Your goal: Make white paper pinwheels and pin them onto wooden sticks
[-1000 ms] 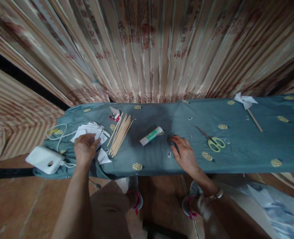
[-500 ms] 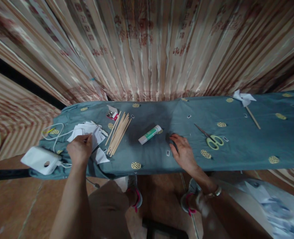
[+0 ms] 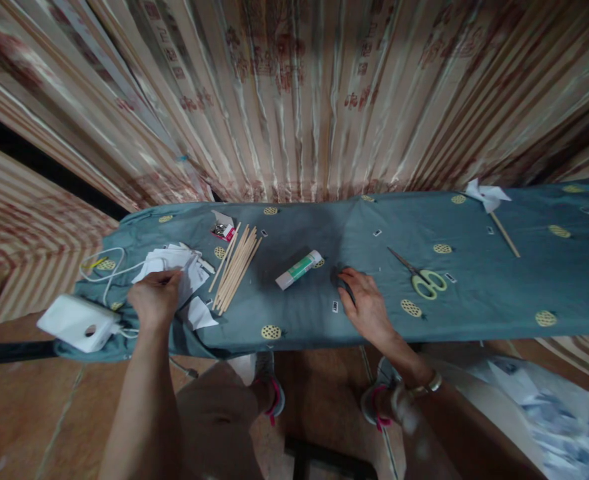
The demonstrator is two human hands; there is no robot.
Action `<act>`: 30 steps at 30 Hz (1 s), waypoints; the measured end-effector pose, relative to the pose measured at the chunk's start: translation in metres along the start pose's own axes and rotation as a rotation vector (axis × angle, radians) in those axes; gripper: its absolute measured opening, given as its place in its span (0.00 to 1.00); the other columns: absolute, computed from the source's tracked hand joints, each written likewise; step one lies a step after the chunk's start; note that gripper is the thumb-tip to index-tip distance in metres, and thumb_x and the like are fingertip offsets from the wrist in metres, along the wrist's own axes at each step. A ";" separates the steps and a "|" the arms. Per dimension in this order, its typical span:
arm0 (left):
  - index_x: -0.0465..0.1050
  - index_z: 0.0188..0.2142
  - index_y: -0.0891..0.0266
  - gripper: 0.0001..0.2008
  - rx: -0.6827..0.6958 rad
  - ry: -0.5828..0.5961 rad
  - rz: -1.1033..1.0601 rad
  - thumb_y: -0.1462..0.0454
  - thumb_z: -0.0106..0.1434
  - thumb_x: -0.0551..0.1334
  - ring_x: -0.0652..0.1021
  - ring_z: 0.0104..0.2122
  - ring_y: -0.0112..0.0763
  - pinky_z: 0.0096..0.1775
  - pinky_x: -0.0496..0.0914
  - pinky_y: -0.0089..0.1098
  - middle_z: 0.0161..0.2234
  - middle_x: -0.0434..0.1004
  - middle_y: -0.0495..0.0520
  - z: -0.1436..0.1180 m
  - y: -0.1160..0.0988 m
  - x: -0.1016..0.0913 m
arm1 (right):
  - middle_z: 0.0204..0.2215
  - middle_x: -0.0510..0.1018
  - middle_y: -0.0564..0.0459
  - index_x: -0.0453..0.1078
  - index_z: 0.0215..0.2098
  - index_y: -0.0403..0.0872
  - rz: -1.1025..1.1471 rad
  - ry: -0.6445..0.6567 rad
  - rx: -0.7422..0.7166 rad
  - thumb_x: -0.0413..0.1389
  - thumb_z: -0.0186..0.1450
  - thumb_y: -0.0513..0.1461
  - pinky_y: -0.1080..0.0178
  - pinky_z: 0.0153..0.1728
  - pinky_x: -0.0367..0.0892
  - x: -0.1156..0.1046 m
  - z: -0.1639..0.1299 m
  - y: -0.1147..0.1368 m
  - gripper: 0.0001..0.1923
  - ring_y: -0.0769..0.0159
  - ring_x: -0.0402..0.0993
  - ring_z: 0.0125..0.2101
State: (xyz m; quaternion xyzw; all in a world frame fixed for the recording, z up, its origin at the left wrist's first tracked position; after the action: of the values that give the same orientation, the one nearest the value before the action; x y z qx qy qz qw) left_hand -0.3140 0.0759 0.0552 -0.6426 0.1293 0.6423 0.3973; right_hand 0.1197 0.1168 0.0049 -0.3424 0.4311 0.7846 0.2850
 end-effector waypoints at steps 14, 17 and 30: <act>0.82 0.35 0.66 0.10 -0.117 -0.057 -0.292 0.66 0.52 0.70 0.80 0.33 0.33 0.36 0.69 0.26 0.30 0.83 0.51 0.004 0.016 0.005 | 0.51 0.76 0.39 0.71 0.51 0.40 -0.016 -0.005 -0.014 0.49 0.69 0.38 0.48 0.54 0.67 -0.002 0.001 0.003 0.16 0.51 0.70 0.51; 0.81 0.33 0.66 0.08 -0.130 -0.077 -0.359 0.67 0.50 0.71 0.78 0.30 0.31 0.34 0.68 0.25 0.25 0.81 0.47 0.006 0.019 0.006 | 0.51 0.76 0.39 0.71 0.51 0.39 -0.018 -0.019 -0.026 0.49 0.69 0.38 0.48 0.54 0.67 -0.002 0.001 0.003 0.16 0.51 0.70 0.50; 0.80 0.28 0.65 0.04 -0.125 -0.111 -0.389 0.70 0.49 0.70 0.76 0.27 0.29 0.34 0.67 0.26 0.19 0.75 0.42 0.006 0.014 0.002 | 0.50 0.76 0.39 0.71 0.50 0.40 -0.027 -0.033 -0.049 0.50 0.69 0.37 0.49 0.53 0.68 -0.003 0.001 0.004 0.15 0.51 0.70 0.50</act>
State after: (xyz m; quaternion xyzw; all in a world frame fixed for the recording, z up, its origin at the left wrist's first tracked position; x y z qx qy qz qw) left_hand -0.3275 0.0711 0.0492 -0.6424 -0.0593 0.5946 0.4799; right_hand 0.1185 0.1155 0.0098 -0.3423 0.4024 0.7965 0.2941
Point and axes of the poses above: each hand's wrist, its own z-axis towards the middle knuckle, its own x-axis out of the palm, y = z × x, the point moved 7 cm from there along z, towards the middle knuckle
